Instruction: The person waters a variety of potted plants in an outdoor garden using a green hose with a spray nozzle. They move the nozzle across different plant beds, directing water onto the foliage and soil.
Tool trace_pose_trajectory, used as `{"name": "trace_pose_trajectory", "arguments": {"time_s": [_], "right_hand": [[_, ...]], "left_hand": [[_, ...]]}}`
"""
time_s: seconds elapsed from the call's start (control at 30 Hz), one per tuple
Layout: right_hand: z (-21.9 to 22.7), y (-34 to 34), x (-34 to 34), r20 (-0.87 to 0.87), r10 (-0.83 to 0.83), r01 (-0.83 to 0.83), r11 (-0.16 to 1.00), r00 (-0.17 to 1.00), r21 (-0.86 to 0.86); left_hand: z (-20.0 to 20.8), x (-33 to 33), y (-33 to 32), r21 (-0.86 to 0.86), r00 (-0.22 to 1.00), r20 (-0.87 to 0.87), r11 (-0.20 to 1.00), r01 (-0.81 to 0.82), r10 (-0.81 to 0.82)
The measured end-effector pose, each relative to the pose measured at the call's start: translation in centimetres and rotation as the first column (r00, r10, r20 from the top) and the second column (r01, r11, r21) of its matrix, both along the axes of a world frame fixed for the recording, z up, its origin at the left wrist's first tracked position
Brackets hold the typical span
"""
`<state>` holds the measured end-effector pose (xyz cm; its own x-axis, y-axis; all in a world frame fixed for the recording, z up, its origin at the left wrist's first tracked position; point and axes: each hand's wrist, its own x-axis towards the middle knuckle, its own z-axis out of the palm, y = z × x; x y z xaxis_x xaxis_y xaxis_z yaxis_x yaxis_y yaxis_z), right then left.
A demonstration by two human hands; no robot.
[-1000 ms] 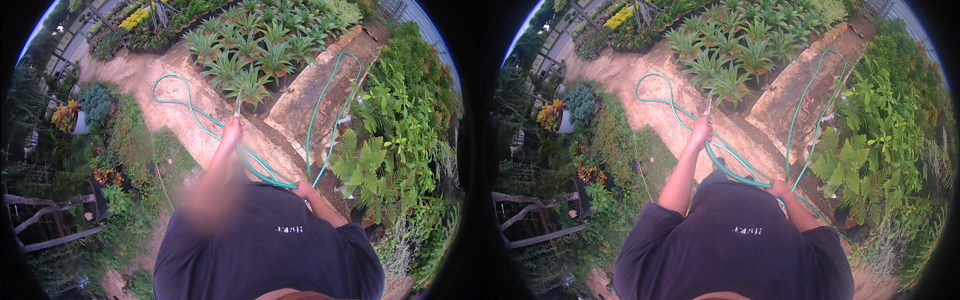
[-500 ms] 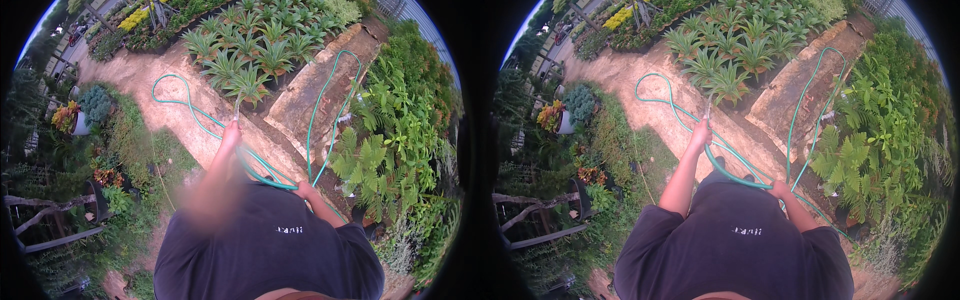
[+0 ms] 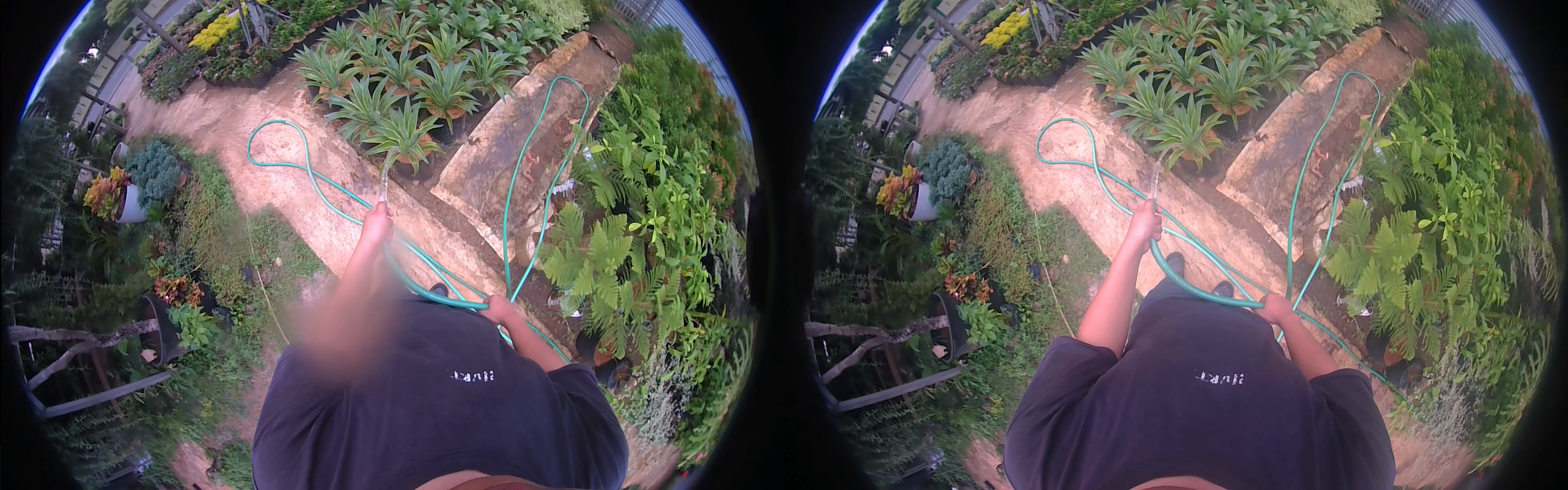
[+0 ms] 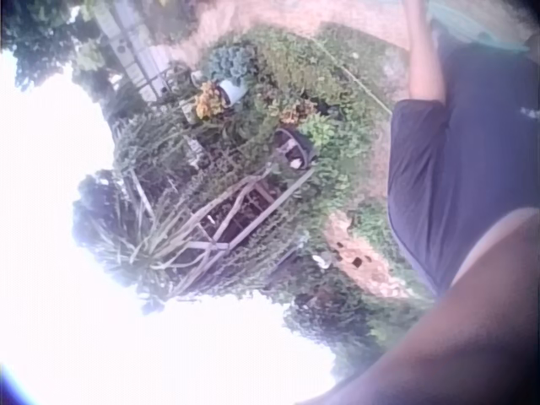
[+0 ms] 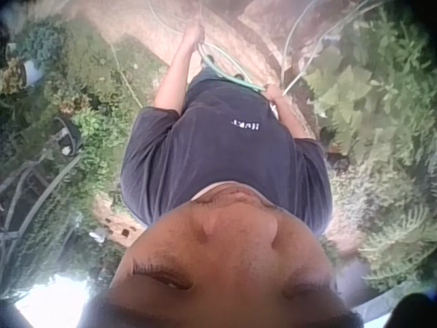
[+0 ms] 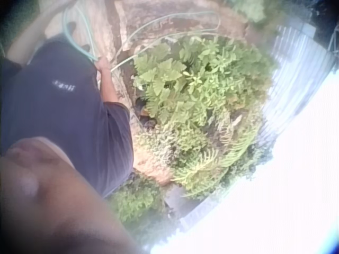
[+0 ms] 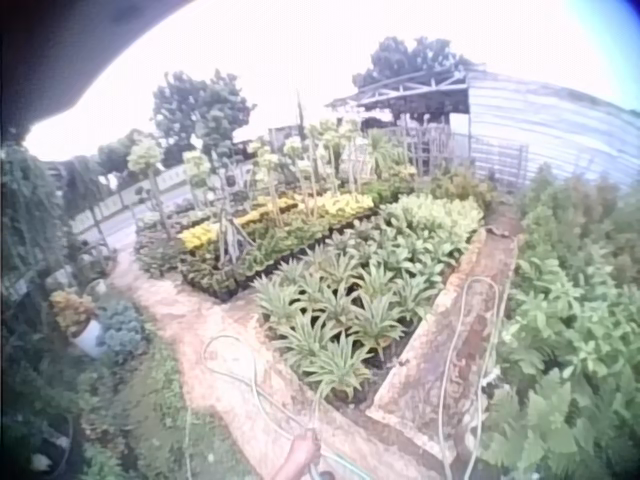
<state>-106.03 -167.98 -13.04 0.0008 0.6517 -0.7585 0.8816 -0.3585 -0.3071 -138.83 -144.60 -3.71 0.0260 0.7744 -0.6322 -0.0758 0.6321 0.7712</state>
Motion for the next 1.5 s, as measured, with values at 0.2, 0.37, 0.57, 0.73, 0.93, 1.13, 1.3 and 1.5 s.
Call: {"name": "trace_pose_trajectory", "arguments": {"time_s": [0.2, 0.37, 0.57, 0.73, 0.93, 1.13, 1.3, 1.5], "right_hand": [[-1.2, -0.3, 0.2, -0.010, 0.017, -0.017, 1.000, 1.000, 0.016], [-0.8, -0.2, 0.1, -0.017, 0.020, -0.019, 0.999, 1.000, 0.035], [0.1, 0.0, -0.1, 0.001, 0.007, -0.007, 1.000, 1.000, 0.005], [0.1, 0.0, -0.3, 0.025, 0.019, -0.019, 1.000, 1.000, 0.005], [0.0, 0.1, -0.2, 0.035, 0.031, -0.031, 1.000, 0.999, -0.002], [0.2, 0.1, -0.2, 0.028, 0.024, -0.024, 1.000, 0.999, 0.001], [-0.2, 0.1, -0.4, 0.016, 0.025, -0.025, 1.000, 1.000, 0.001], [-0.3, 0.2, -0.5, 0.018, 0.017, -0.017, 1.000, 1.000, -0.004]], "left_hand": [[-0.1, 0.0, 0.0, -0.004, 1.000, 0.011, 1.000, -0.006, 0.006], [-0.4, 0.0, 0.2, -0.016, 1.000, 0.007, 1.000, 0.004, -0.004], [-1.4, -0.1, 0.2, -0.024, 1.000, 0.004, 1.000, -0.004, 0.004], [-2.9, -0.6, 0.5, -0.025, 1.000, -0.009, 1.000, -0.017, 0.017], [-3.8, -1.0, 0.4, -0.016, 1.000, -0.020, 1.000, -0.016, 0.015], [-3.0, -0.8, 0.2, -0.014, 0.999, -0.039, 1.000, -0.009, 0.008], [-1.1, 0.0, 0.1, 0.068, 1.000, -0.001, 0.998, 0.002, -0.002], [1.5, 0.9, -0.2, 0.096, 0.998, 0.049, 0.994, -0.042, 0.038]]}}
